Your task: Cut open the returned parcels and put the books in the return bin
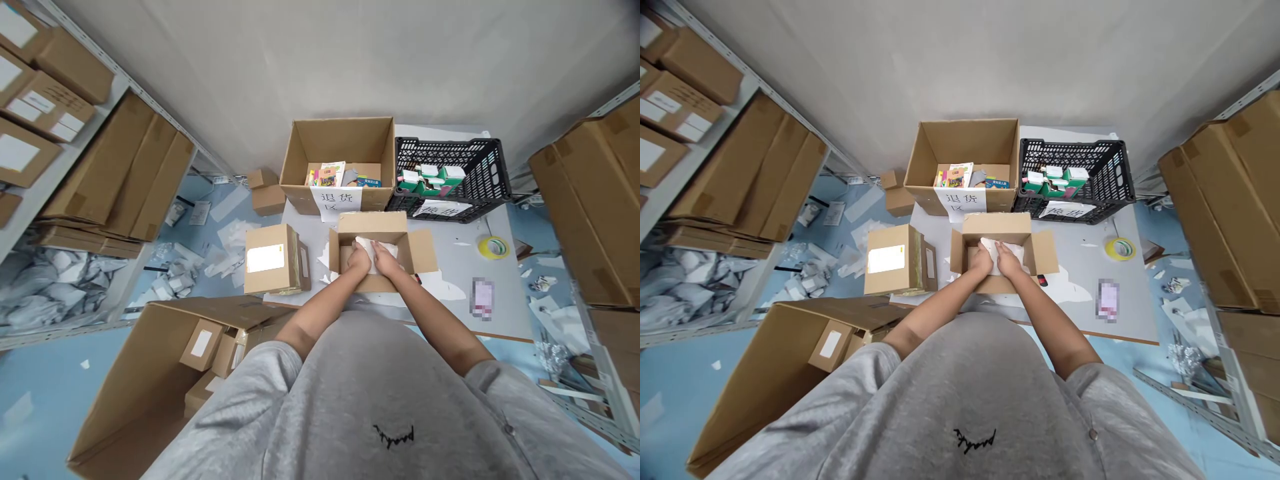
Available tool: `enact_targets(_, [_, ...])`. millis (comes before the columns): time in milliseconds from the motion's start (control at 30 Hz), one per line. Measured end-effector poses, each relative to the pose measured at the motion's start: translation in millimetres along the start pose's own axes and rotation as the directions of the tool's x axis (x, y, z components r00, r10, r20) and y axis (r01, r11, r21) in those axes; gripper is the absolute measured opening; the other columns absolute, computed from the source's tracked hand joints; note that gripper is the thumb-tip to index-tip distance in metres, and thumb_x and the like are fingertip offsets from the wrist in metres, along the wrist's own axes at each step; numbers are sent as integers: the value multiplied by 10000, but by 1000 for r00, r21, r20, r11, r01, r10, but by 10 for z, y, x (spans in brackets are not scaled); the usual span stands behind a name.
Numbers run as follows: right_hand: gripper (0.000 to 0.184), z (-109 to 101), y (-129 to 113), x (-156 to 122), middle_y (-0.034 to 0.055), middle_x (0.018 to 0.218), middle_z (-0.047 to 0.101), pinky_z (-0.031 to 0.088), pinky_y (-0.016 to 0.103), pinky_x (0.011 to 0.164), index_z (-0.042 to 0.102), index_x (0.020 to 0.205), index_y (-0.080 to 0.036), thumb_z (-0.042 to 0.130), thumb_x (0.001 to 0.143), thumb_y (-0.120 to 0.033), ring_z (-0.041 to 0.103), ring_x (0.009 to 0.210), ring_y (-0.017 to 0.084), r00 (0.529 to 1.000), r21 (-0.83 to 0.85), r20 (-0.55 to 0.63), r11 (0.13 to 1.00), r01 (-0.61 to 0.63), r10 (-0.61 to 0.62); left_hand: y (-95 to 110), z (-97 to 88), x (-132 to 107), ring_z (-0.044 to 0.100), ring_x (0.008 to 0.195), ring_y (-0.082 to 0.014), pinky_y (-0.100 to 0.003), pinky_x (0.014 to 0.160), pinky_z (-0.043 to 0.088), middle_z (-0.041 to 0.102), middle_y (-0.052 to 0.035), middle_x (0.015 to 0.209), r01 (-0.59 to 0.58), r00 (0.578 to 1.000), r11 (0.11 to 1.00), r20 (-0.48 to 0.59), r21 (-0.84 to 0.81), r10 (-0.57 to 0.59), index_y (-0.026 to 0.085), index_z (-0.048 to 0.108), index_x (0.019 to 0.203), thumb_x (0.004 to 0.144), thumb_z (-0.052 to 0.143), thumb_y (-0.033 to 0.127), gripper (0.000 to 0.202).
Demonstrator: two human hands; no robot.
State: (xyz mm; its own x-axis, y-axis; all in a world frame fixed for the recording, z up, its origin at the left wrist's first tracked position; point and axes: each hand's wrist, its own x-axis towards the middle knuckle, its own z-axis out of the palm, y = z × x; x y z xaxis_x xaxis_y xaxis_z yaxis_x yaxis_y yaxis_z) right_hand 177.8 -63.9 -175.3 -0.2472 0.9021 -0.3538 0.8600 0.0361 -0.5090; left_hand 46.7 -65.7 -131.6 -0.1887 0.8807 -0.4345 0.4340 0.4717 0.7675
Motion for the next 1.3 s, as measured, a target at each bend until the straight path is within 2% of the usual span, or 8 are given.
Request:
enact_targets(267, [1034,-427,-97,95,146,1726,269,252,461,1292,12,1716,-158,606,879,-287,297,1581,276,956,241,-270,953,184,-117,284,-300,-309,620,1261,-345,-435,1044,481,663,-222,1284,-301,952,805,108,511,288,134,579,1390,1048,438,167,372])
enact_targets(467, [1191,-427,-86,-12,171,1749,171,235,452,1291,-60,1706,-156,718,814,-291,240,1600,290,953,202,-262,956,210,-154,260,-496,-405,545,1310,-304,-379,1047,497,606,-167,1364,-435,869,645,103,628,485,185,549,1465,1034,406,134,457])
enact_targets(567, [1316,-313,-35,-158,196,1757,87,154,482,1311,-99,1696,-122,793,745,-302,154,1619,323,959,123,-215,969,214,-185,235,-592,-365,551,1287,-275,-344,1028,506,608,-143,1336,-451,848,642,72,620,526,233,523,1515,1026,433,136,506])
enact_targets(667, [1194,-287,-10,-236,162,1761,109,132,509,1313,-110,1699,-143,679,812,-270,166,1618,305,961,155,-254,976,152,-109,248,-743,-300,582,1241,-247,-315,1002,510,642,-119,1260,-526,809,651,86,548,581,275,567,1496,1033,435,143,499])
enact_targets(800, [983,-486,-83,-158,100,1723,291,211,510,1300,101,1719,-206,569,857,-269,275,1585,289,935,360,-354,924,127,9,375,-1033,-225,634,1186,-233,-314,1022,496,690,-89,1144,-687,707,661,71,300,703,324,732,1285,1061,488,265,337])
enact_targets(933, [774,-766,-239,-19,105,1517,596,401,501,1203,502,1551,-231,707,841,-464,547,1398,316,922,619,-386,729,291,-40,671,-1310,-155,674,1140,-243,-359,1066,489,734,-71,1101,-774,633,633,-42,5,773,309,790,1087,1010,631,379,190])
enact_targets(1133, [626,-1039,-534,32,107,1205,779,538,526,1051,731,1147,-195,856,702,-618,714,1110,313,889,817,-455,420,395,49,1025,-1412,89,717,1008,-232,-374,978,559,760,-52,1037,-690,724,619,-341,-376,600,253,711,1211,875,775,564,461])
enact_targets(1300, [622,-1212,-646,30,110,1224,773,551,483,1047,719,1168,-189,803,762,-653,714,1149,302,829,814,-534,365,451,167,714,-1190,180,723,1041,-270,-397,922,591,770,-89,1133,-504,840,685,-113,-526,531,205,725,1112,834,769,650,527])
